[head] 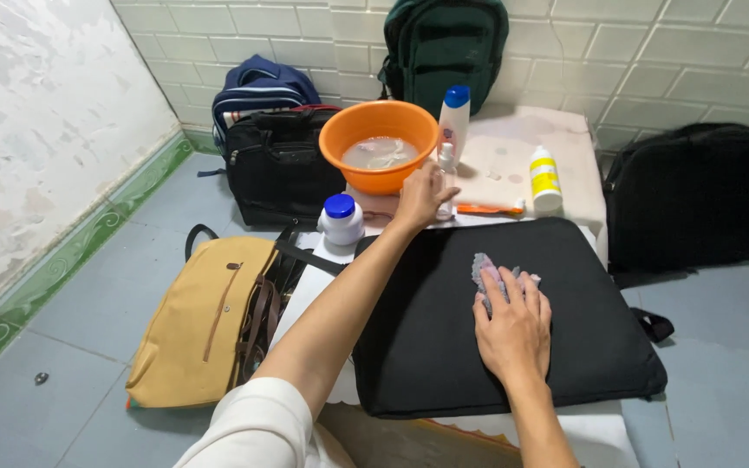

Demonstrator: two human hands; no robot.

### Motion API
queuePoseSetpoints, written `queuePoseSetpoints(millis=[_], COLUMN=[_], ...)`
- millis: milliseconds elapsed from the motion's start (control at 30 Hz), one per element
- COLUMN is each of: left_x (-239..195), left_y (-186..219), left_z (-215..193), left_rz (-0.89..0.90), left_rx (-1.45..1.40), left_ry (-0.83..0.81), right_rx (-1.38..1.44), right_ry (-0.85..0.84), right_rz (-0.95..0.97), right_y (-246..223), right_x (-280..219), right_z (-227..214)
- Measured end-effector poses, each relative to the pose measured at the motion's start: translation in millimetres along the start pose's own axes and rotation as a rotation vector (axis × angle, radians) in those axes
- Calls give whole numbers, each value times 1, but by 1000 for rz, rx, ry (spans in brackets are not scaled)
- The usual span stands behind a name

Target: The person wipes a black bag with a gray cloth, then sprays a cleaning solution onto it and continues wiping. They dip the cloth into a water basin, wring it out, and switch to a pink cloth to finish wiping the bag's surface.

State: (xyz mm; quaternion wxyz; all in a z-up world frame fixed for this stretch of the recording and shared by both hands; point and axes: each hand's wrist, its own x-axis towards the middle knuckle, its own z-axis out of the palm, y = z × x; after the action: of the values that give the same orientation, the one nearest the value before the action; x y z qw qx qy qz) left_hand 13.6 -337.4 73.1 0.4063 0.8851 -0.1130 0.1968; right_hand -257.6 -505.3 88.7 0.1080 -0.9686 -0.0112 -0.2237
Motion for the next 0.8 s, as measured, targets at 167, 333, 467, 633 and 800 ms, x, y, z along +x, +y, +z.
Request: queuePoseSetpoints(millis=[167, 333, 467, 633, 800], left_x=[-14, 1, 1, -35, -114], left_y=[22, 0, -3, 61, 144], left_z=[-27, -19, -13, -68, -122], left_rz=[-45, -18, -34, 31, 360], left_rx=[-33, 37, 63, -29, -139], left_ry=[2, -53, -28, 63, 260], right_rx=[22, -12, 6, 33, 483], right_ry=[-35, -17, 6, -60, 506], right_rz=[24, 14, 14, 39, -147], right_y=[-3, -1, 3, -11, -26], right_x=[0, -1, 1, 2, 15], right_z=[-6, 0, 6, -27, -54])
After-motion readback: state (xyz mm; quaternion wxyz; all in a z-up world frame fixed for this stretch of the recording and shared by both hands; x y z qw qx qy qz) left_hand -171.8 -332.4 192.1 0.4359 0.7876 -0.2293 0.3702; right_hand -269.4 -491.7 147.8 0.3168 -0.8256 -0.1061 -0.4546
